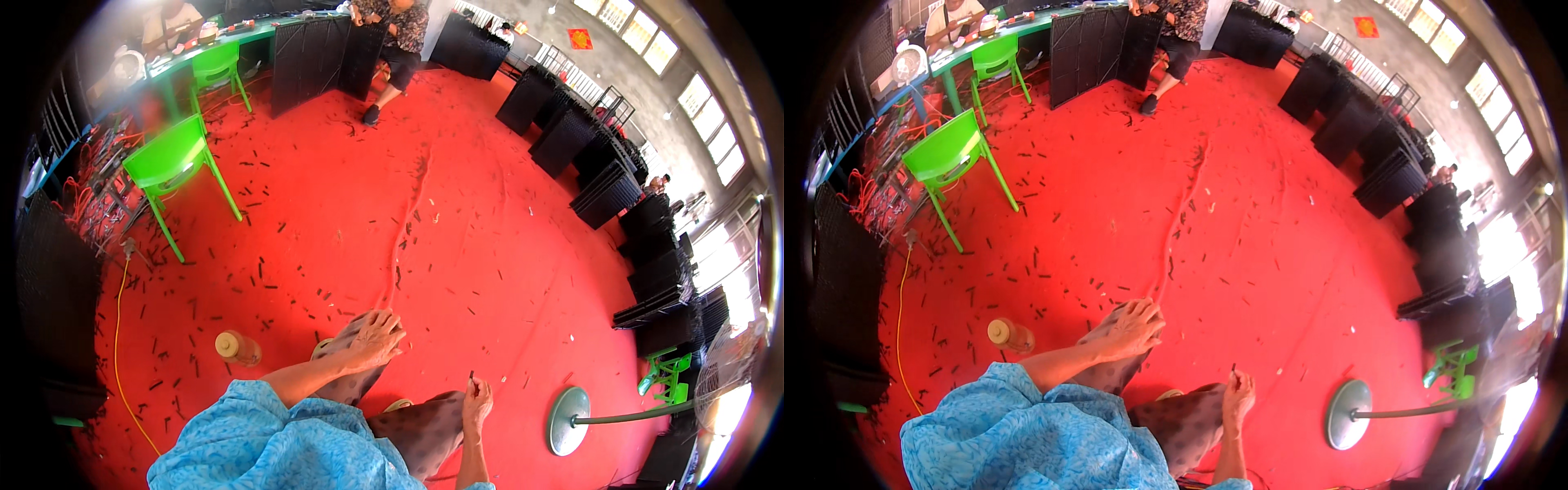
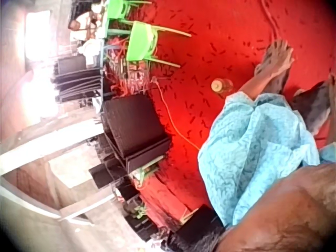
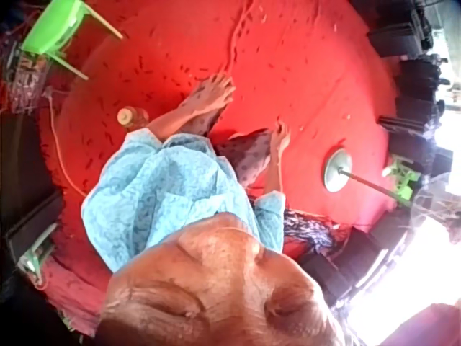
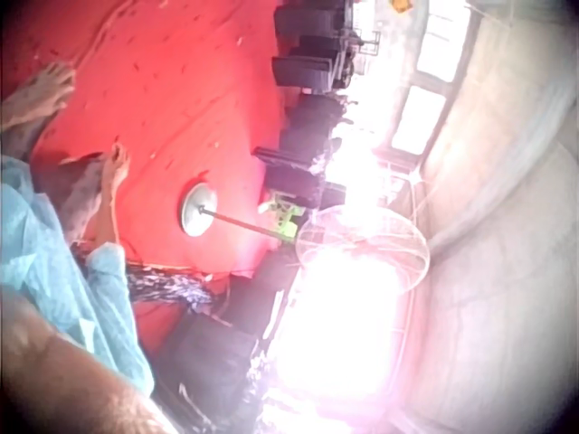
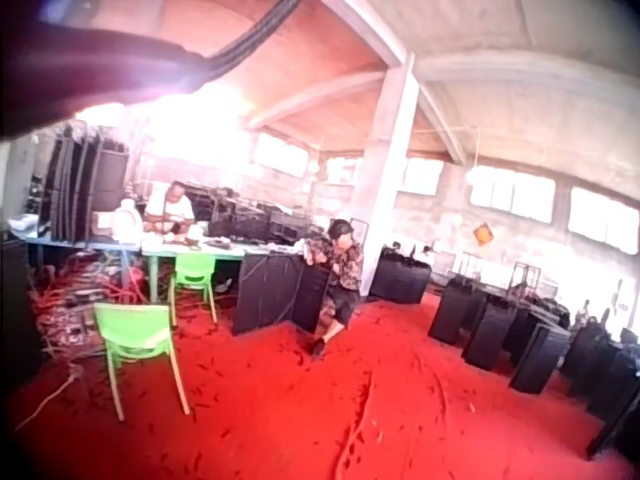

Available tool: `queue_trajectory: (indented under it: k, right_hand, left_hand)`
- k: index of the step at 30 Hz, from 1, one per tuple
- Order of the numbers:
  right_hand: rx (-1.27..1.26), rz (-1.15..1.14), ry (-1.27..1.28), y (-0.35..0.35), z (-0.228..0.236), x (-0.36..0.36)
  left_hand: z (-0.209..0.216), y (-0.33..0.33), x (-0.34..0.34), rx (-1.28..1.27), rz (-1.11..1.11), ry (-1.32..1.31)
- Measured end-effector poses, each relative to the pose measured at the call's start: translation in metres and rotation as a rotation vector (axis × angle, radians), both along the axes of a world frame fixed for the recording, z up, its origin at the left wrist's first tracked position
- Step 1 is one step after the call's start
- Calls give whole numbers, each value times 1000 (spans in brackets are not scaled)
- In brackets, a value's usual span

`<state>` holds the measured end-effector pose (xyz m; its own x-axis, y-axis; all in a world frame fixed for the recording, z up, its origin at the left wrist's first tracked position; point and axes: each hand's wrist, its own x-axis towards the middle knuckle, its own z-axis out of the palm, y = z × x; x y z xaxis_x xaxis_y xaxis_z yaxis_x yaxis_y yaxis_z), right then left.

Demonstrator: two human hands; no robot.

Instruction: The person sorts small dark objects by hand, picking them up and moving them between their fingers while seated in a workshop.

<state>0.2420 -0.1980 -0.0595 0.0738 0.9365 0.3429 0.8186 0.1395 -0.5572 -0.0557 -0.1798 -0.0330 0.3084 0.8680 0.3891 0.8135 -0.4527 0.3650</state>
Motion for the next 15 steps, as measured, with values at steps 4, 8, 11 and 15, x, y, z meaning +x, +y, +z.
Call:
queue_trajectory:
  k: [4,8,11,15]
  right_hand:
    - [-11,11,-7,0,-1,0]
    - [-47,-14,37,0,-2,0]
    - [-57,-14,4,-1,1,-2]
    - [-1,2,-26,1,-7,5]
  left_hand:
    - [0,-2,0,4,7,8]
    - [-3,0,2,-4,10,13]
    - [-4,0,3,10,2,-4]
    - [-3,0,6,-12,6,18]
